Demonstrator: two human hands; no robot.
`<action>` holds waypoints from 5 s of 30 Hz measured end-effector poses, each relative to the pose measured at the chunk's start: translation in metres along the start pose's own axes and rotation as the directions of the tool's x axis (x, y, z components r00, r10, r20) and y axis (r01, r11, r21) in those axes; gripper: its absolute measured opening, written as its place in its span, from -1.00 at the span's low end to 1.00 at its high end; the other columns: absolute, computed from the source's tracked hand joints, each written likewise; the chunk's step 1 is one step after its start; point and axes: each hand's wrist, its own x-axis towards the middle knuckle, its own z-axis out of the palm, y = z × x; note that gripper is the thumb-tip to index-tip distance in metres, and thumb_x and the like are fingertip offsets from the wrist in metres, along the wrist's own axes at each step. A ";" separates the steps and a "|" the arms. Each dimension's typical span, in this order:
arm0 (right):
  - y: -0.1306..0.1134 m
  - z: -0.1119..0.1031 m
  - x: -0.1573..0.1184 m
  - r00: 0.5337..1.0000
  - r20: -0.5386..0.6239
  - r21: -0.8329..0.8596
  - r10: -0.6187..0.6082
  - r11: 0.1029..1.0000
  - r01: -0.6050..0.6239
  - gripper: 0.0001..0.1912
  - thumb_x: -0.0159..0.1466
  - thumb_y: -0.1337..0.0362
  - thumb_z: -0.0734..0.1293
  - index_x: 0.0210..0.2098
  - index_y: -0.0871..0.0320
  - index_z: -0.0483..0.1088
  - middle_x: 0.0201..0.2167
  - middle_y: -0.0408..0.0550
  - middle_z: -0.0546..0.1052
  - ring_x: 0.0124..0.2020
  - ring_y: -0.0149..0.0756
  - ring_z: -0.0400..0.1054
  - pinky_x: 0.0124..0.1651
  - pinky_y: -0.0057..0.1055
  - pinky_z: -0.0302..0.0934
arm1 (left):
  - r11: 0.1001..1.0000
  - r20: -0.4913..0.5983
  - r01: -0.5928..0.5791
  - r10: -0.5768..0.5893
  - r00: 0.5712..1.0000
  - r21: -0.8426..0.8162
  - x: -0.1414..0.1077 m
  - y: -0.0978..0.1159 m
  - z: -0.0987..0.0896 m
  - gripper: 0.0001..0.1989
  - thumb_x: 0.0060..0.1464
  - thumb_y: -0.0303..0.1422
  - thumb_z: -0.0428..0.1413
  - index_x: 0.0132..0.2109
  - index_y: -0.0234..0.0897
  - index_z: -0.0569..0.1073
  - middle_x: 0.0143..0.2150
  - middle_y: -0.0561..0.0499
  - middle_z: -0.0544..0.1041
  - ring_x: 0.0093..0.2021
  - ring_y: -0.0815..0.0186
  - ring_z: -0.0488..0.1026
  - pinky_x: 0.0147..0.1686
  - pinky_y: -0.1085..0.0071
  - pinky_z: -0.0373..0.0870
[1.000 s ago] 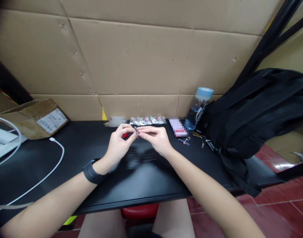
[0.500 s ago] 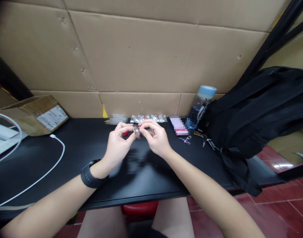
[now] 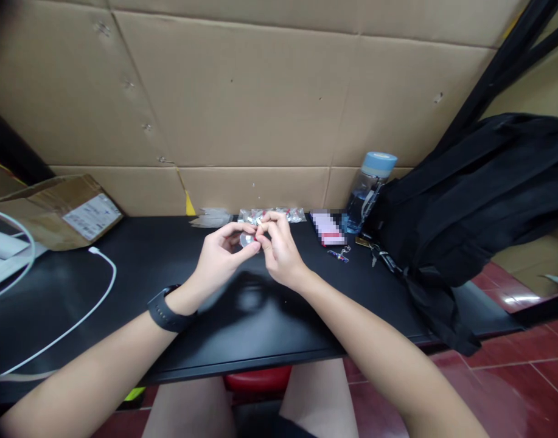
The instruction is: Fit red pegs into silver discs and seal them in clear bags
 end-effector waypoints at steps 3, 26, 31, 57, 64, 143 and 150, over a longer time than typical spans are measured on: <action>0.002 -0.007 0.001 0.998 -0.054 -0.070 -0.018 0.997 0.015 -0.84 0.48 0.22 0.14 -0.24 0.08 0.25 -0.06 0.07 0.23 0.06 -0.11 0.23 0.18 -0.06 0.22 | 0.999 0.000 0.028 -0.029 1.000 0.041 0.003 -0.003 -0.003 -0.78 -0.01 -0.33 0.33 -0.19 -0.27 0.56 -0.15 -0.06 0.62 -0.21 0.24 0.56 -0.12 0.32 0.49; 0.086 -0.019 0.001 0.861 0.336 -0.521 0.382 0.837 -0.168 -0.72 0.28 0.26 0.42 -0.02 0.13 0.52 -0.11 0.05 0.62 -0.11 -0.15 0.48 0.02 -0.24 0.29 | 0.568 0.353 -0.195 -0.183 0.917 0.800 0.011 -0.035 -0.030 -0.87 0.22 -0.23 0.18 -0.20 -0.09 0.62 -0.22 0.05 0.66 -0.11 0.16 0.53 -0.05 0.23 0.16; 0.090 -0.020 0.003 0.878 0.311 -0.445 0.364 0.872 -0.204 -0.79 0.26 0.28 0.43 -0.10 0.11 0.52 -0.21 -0.02 0.65 -0.21 -0.21 0.52 -0.07 -0.31 0.33 | 0.539 0.269 -0.174 -0.102 0.958 0.824 0.027 -0.034 -0.070 -0.80 0.16 -0.36 0.14 -0.07 -0.15 0.56 -0.12 0.00 0.63 -0.12 0.19 0.55 -0.14 0.32 0.31; 0.063 -0.010 0.001 0.933 0.221 -0.121 0.285 0.957 -0.264 -0.71 0.25 0.27 0.42 -0.04 0.10 0.43 -0.08 0.00 0.61 -0.21 -0.27 0.50 -0.09 -0.30 0.37 | 0.295 0.142 -0.081 -0.191 0.971 0.952 0.035 -0.056 -0.078 -0.88 0.20 -0.30 0.17 -0.25 -0.16 0.61 -0.14 -0.08 0.64 -0.02 -0.02 0.47 -0.11 0.16 0.29; 0.052 -0.004 -0.001 0.949 0.220 -0.001 0.226 0.973 -0.231 -0.64 0.28 0.28 0.40 0.06 0.10 0.36 0.03 0.04 0.56 -0.12 -0.23 0.51 -0.04 -0.27 0.36 | 0.529 0.088 -0.036 -0.072 0.994 0.848 0.030 -0.036 -0.061 -0.91 0.26 -0.30 0.14 -0.18 -0.15 0.55 -0.17 0.02 0.66 -0.05 0.10 0.53 0.02 0.13 0.27; 0.031 -0.001 -0.007 0.750 0.414 0.544 0.517 0.520 -0.659 -0.61 0.20 0.05 0.52 -0.15 0.10 0.37 -0.02 -0.02 0.53 -0.28 -0.23 0.62 -0.24 -0.29 0.56 | 0.976 0.038 0.130 -0.138 0.990 0.175 0.012 -0.043 -0.016 -0.91 0.12 -0.39 0.23 -0.21 -0.29 0.57 -0.22 -0.08 0.66 -0.19 0.24 0.64 -0.10 0.30 0.60; 0.027 -0.003 -0.006 0.736 0.417 0.529 0.533 0.516 -0.673 -0.51 0.11 0.12 0.58 -0.02 0.09 0.46 -0.04 0.01 0.55 -0.32 -0.22 0.62 -0.20 -0.29 0.56 | 0.969 0.125 0.101 -0.132 0.983 0.226 0.013 -0.041 -0.019 -0.85 0.14 -0.31 0.23 -0.17 -0.28 0.56 -0.24 -0.06 0.66 -0.22 0.24 0.63 -0.14 0.33 0.55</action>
